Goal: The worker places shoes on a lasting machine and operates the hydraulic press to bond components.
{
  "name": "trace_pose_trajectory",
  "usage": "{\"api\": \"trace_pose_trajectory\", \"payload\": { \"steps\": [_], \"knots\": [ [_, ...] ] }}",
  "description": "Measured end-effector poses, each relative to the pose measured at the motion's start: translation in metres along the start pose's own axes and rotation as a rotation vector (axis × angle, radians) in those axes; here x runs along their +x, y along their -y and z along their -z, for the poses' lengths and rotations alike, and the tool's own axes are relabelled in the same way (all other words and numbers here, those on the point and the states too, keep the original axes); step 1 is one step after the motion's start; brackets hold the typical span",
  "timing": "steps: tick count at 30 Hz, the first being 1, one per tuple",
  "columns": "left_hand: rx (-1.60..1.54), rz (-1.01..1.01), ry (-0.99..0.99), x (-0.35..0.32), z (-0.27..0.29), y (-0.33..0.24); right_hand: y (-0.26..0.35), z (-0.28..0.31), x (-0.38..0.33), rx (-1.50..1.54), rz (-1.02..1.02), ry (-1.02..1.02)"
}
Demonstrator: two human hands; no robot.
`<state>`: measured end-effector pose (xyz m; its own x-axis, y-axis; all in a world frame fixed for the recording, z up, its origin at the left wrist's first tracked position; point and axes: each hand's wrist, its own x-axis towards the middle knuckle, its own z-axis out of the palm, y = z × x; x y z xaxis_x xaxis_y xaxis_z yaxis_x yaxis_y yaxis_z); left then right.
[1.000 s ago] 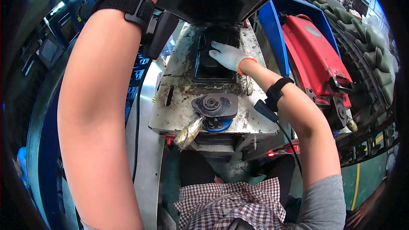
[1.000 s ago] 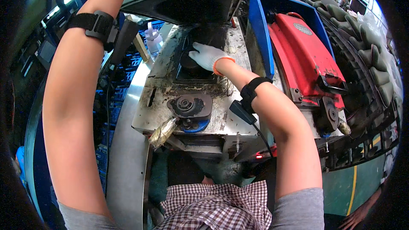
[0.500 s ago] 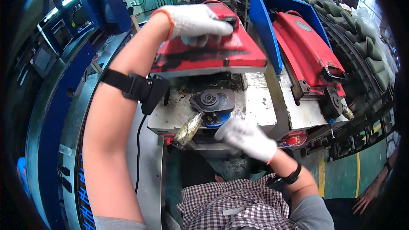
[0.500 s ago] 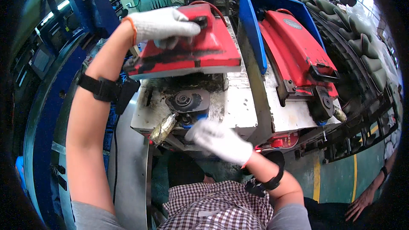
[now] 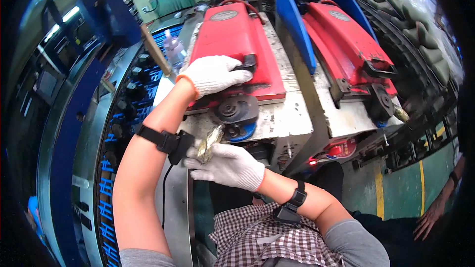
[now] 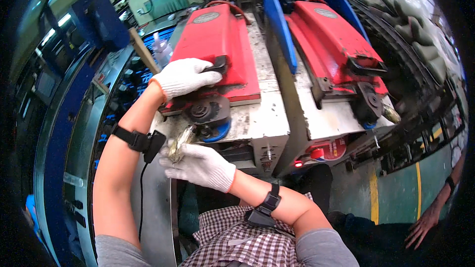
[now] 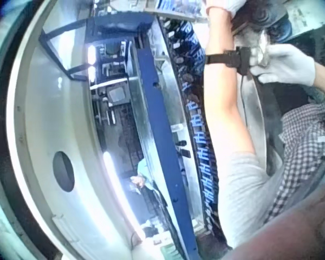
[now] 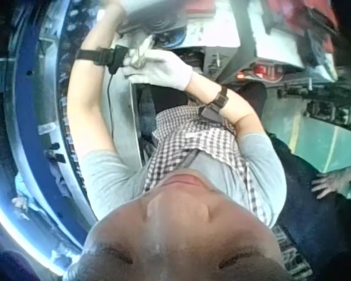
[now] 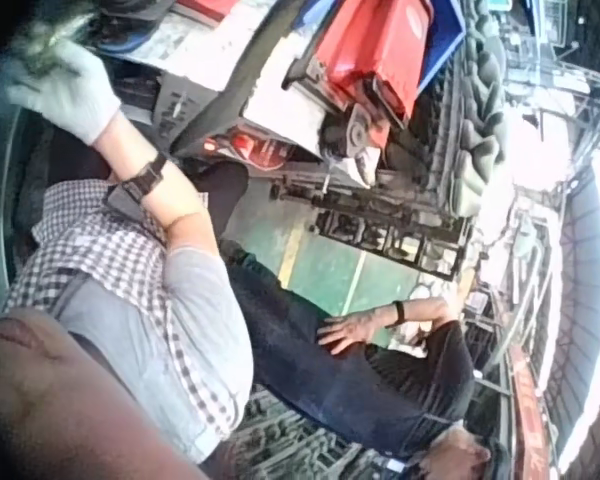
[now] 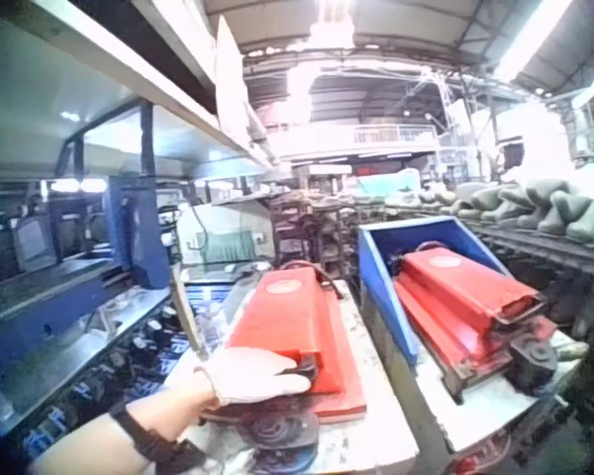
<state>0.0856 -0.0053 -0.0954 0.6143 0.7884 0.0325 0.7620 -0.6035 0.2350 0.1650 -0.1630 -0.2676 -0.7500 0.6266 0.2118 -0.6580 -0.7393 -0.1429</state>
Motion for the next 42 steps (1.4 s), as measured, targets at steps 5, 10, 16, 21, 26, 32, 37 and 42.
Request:
{"api": "trace_pose_trajectory", "payload": {
  "steps": [5, 10, 16, 21, 26, 32, 37, 42],
  "knots": [
    [-0.107, 0.039, 0.063, 0.0, 0.001, -0.005, 0.017, -0.013, -0.034, 0.011, 0.029, -0.065],
    [-0.026, 0.099, 0.002, -0.001, 0.0, -0.014, 0.076, -0.035, -0.11, -0.147, 0.292, -0.282],
    [-0.248, 0.121, -0.208, 0.001, -0.016, -0.004, 0.153, -0.085, -0.235, -2.048, 0.89, -0.733],
    [-0.727, -0.024, -0.545, 0.011, -0.021, -0.036, 0.235, -0.137, -0.332, -2.502, 1.229, -1.384],
    [-0.558, -0.284, -0.422, 0.02, -0.023, -0.126, 0.264, -0.132, -0.365, -2.52, 0.495, -1.89],
    [0.124, -0.654, -0.334, 0.063, -0.046, -0.204, 0.249, -0.139, -0.347, -2.404, 0.469, -2.1],
    [0.157, -0.684, -0.266, 0.104, -0.082, -0.241, 0.198, -0.143, -0.341, -2.346, 0.305, -2.143],
    [0.196, -0.726, -0.256, 0.12, -0.111, -0.252, 0.167, -0.136, -0.351, -2.434, 0.399, -2.042]
  ]
}}
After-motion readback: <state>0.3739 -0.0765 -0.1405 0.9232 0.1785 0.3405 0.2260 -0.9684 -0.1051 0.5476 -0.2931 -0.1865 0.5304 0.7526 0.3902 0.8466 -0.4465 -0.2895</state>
